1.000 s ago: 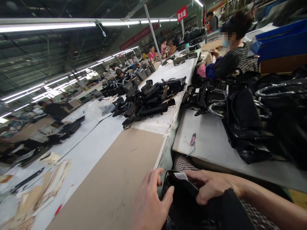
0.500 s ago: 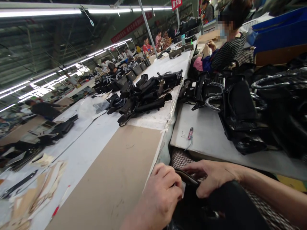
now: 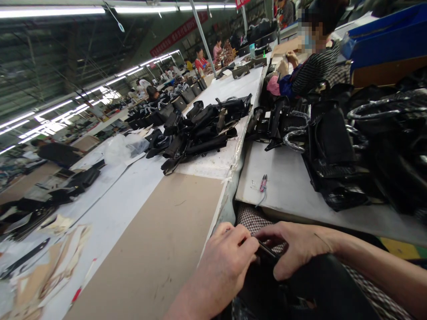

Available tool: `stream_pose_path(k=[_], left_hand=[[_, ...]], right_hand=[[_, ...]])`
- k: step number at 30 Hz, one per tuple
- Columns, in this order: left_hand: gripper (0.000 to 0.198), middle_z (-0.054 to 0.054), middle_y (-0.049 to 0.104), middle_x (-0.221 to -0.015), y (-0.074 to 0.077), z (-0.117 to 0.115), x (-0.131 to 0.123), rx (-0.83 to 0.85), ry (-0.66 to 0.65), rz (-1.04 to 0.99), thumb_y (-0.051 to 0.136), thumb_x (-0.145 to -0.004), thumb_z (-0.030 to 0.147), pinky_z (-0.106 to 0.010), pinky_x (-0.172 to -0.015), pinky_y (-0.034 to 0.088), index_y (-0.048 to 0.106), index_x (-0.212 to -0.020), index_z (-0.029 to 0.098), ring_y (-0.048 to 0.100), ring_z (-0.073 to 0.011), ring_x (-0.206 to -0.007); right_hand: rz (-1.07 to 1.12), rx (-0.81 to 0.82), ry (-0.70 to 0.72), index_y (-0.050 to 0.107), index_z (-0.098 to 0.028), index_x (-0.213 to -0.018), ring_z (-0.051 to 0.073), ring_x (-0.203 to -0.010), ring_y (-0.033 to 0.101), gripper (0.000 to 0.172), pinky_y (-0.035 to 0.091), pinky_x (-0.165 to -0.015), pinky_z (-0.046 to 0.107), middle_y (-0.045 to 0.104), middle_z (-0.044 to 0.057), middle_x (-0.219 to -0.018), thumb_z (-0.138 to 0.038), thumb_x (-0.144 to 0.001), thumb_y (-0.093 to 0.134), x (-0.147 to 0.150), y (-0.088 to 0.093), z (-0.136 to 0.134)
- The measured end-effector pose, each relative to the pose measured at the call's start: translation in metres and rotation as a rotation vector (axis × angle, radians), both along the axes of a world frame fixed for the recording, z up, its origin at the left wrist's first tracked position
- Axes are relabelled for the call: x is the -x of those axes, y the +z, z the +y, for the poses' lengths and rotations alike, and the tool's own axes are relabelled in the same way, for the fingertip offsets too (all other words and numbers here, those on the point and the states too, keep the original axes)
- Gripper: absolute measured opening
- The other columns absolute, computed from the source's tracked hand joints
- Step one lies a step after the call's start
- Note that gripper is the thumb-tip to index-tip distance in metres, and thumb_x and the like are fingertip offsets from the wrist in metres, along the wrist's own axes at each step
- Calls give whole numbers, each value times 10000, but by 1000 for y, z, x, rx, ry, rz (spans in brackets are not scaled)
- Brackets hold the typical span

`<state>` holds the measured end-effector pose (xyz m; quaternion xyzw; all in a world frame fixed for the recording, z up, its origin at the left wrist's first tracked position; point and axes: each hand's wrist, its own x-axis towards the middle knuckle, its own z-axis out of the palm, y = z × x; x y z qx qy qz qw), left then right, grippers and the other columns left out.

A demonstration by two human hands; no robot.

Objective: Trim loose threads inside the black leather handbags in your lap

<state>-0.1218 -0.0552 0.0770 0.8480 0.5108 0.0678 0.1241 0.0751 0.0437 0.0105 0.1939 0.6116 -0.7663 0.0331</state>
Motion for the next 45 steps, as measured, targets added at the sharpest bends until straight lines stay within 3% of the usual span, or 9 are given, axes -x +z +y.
stream_pose_path(k=[12,18,22,26,29,32,34,38,45], left_hand=[[187,-18,539,-869,3,7,-2,-72,-59,6,516,-906,123,-312,-737,431,545,-728,170,493,-159,-818],[153,-46,584,-1097,9,11,-1,16,-61,-84,466,-928,114,-359,-901,445,525,-798,169,516,-206,-1039],[126,-39,613,-1055,2,11,-2,11,-21,-84,464,-927,117,-331,-808,476,520,-828,171,552,-195,-968],[122,-21,631,-1008,-6,15,-3,10,1,-123,466,-930,129,-310,-803,490,516,-830,177,581,-168,-925],[117,-22,644,-983,-8,20,-4,-28,-27,-136,470,-932,139,-298,-800,501,525,-835,171,596,-162,-907],[90,-27,656,-1007,-7,24,-5,-55,-73,-136,477,-925,130,-283,-783,511,545,-878,165,615,-162,-909],[75,-23,656,-1033,-7,25,-4,-51,-91,-142,498,-908,115,-273,-781,512,545,-886,169,624,-161,-925],[110,-11,662,-977,-9,26,-3,-43,-79,-191,527,-871,91,-240,-721,501,515,-803,176,642,-141,-863],[125,-10,669,-918,-14,27,-5,-66,-52,-213,492,-893,96,-225,-678,476,518,-802,178,642,-126,-804]], right_hand=[[47,88,-27,602,-219,-1249,223,-1013,621,670,511,-774,244,683,-6,-1062,-243,-619,827,-5,-1,-1],[58,113,-197,667,-132,-1129,279,-1100,604,479,500,-919,391,685,95,-1097,-533,-876,600,-29,15,23],[-20,-321,-506,696,-185,-1080,289,-1043,634,453,525,-883,412,687,93,-1128,-558,-940,483,-53,54,25],[-39,-1266,-620,638,-289,-1217,321,-1002,657,326,518,-873,466,692,51,-1157,-421,-956,495,-48,78,-31],[20,-1556,-684,592,-257,-1276,291,-1112,616,370,513,-917,404,636,61,-1267,-229,-910,547,-24,68,-78],[-142,-1818,-633,574,-100,-1267,298,-1086,629,376,529,-865,430,639,154,-1242,-104,-933,401,-3,39,-96],[-215,-1790,-621,603,-48,-1183,308,-948,672,356,544,-765,459,684,189,-1112,-124,-962,335,3,17,-93],[-163,-1387,-691,592,-170,-1164,242,-835,653,265,525,-784,462,688,74,-961,-269,-996,413,-2,-18,-82],[-41,-1121,-685,595,-228,-1147,222,-858,605,206,523,-745,366,661,45,-984,-275,-993,467,-6,-25,-78]])
